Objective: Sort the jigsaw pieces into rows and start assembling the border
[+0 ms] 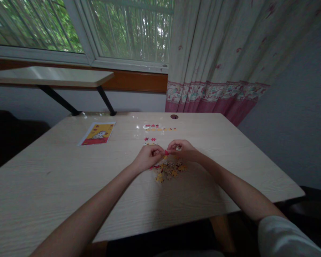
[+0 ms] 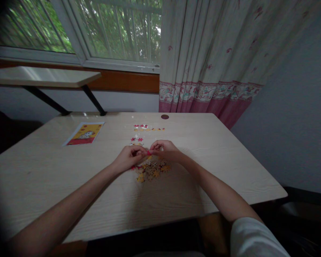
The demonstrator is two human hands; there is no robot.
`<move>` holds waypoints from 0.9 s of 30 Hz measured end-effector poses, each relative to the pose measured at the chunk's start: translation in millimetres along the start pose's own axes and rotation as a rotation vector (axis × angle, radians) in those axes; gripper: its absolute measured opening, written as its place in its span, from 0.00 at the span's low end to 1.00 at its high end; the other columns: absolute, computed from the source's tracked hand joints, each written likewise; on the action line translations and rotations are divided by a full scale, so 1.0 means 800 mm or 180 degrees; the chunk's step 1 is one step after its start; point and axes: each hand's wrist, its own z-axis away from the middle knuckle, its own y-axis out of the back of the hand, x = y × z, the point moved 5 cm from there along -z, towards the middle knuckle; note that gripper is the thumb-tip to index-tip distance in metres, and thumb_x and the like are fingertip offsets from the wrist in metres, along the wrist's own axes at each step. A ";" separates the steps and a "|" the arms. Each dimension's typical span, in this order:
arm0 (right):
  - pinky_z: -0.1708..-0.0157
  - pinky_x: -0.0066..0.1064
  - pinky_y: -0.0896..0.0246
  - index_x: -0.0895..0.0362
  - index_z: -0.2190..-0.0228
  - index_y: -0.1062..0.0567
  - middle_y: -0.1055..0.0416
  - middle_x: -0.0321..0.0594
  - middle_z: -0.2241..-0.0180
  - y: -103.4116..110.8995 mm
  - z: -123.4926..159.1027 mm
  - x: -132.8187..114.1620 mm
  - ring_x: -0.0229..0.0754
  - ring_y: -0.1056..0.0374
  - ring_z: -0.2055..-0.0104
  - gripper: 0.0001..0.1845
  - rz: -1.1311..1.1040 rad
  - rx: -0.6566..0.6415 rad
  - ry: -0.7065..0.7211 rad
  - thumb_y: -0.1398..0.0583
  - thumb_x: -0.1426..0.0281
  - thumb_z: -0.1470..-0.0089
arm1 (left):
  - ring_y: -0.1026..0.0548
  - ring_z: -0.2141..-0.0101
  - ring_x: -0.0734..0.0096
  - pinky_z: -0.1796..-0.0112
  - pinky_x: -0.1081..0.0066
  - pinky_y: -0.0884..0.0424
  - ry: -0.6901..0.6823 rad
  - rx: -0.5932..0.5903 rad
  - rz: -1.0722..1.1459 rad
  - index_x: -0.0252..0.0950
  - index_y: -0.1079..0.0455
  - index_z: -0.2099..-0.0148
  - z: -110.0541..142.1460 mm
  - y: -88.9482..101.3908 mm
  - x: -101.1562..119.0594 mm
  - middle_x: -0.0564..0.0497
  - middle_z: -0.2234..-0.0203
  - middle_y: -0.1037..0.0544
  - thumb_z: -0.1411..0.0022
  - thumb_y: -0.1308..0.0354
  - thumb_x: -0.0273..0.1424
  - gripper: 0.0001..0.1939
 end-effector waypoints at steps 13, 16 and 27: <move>0.59 0.32 0.47 0.54 0.69 0.25 0.26 0.37 0.70 0.010 0.012 -0.029 0.38 0.33 0.65 0.09 0.1743 0.0683 0.1214 0.43 0.64 0.46 | 0.38 0.80 0.77 0.79 0.76 0.45 0.0176 0.0431 0.0467 0.32 0.29 0.72 -0.008 0.007 -0.011 0.53 0.83 0.32 0.49 0.46 0.35 0.11; 0.59 0.32 0.49 0.54 0.68 0.26 0.26 0.37 0.68 0.007 0.013 -0.027 0.38 0.33 0.63 0.09 0.1872 0.0640 0.1271 0.45 0.64 0.45 | 0.39 0.80 0.77 0.79 0.76 0.46 0.0130 0.0342 0.0441 0.31 0.29 0.71 -0.007 0.005 -0.011 0.53 0.83 0.32 0.48 0.47 0.37 0.12; 0.58 0.36 0.48 0.53 0.69 0.26 0.27 0.40 0.69 0.051 0.019 -0.019 0.41 0.34 0.66 0.09 0.1982 0.1617 0.1099 0.45 0.64 0.45 | 0.41 0.81 0.78 0.79 0.77 0.46 -0.0153 0.0047 -0.0600 0.32 0.27 0.68 -0.003 0.015 -0.006 0.54 0.83 0.34 0.44 0.48 0.34 0.12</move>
